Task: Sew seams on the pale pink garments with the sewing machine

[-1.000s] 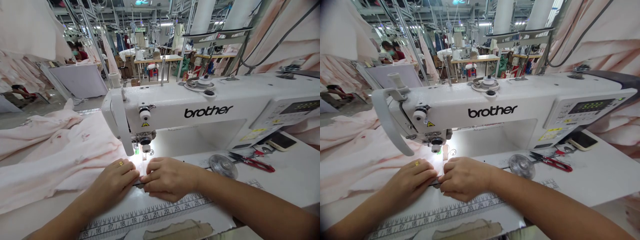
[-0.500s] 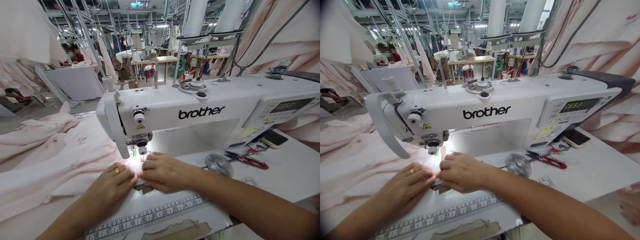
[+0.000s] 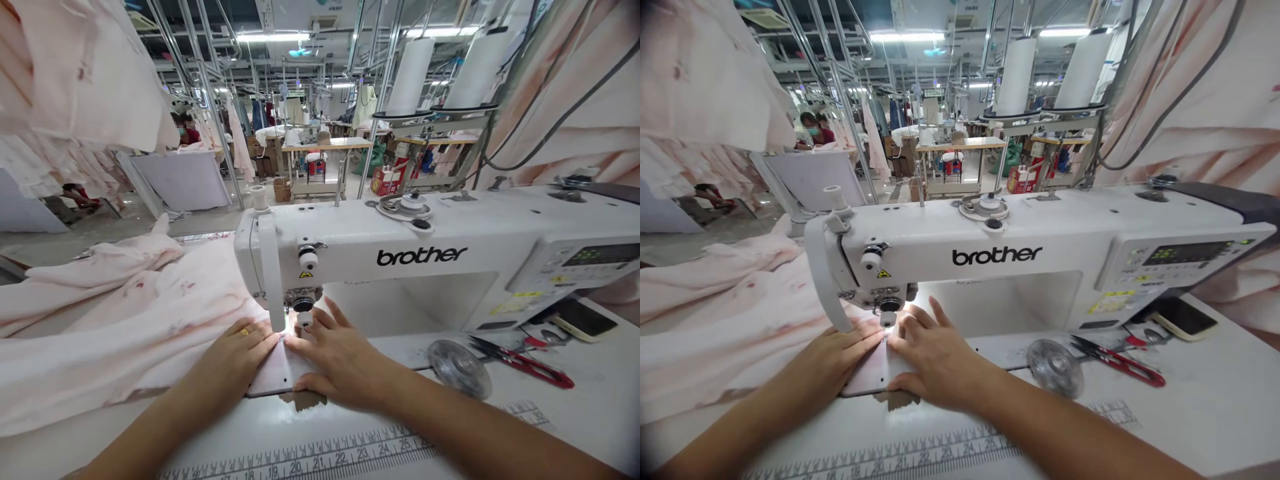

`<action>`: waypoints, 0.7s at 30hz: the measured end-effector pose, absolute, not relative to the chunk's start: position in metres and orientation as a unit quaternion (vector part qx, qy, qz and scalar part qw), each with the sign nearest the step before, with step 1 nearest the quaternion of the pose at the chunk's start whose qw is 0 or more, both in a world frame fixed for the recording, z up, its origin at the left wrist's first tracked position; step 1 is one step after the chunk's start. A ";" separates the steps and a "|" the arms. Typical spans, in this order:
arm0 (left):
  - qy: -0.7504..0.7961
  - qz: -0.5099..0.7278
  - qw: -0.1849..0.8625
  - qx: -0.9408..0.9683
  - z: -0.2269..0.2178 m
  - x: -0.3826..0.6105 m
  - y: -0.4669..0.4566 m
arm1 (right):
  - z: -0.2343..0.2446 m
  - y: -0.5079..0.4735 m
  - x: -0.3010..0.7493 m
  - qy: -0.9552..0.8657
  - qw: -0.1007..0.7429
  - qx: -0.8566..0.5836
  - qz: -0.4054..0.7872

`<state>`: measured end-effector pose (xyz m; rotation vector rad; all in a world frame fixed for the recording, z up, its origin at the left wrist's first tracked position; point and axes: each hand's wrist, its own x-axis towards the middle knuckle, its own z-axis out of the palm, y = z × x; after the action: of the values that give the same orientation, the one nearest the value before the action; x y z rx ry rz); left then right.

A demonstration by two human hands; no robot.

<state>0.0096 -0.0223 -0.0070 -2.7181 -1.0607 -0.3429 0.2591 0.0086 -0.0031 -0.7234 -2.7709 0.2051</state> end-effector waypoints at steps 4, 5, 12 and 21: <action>-0.387 -0.079 0.092 -0.914 -0.009 0.007 -0.018 | -0.005 0.010 0.259 -0.956 0.137 -0.245 0.085; -0.393 -0.075 0.088 -0.912 -0.009 0.007 -0.017 | -0.005 0.011 0.259 -0.955 0.138 -0.246 0.088; -0.408 -0.082 0.057 -0.908 -0.008 0.008 -0.018 | -0.003 0.013 0.260 -0.951 0.156 -0.253 0.082; -0.444 -0.118 -0.031 -0.888 -0.003 0.014 -0.019 | -0.010 0.020 0.262 -0.946 0.199 -0.241 0.091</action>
<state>0.0142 -0.0189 -0.0027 -2.8452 -1.4229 -0.3767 0.2624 0.0198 -0.0105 -0.6738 -2.6439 0.2534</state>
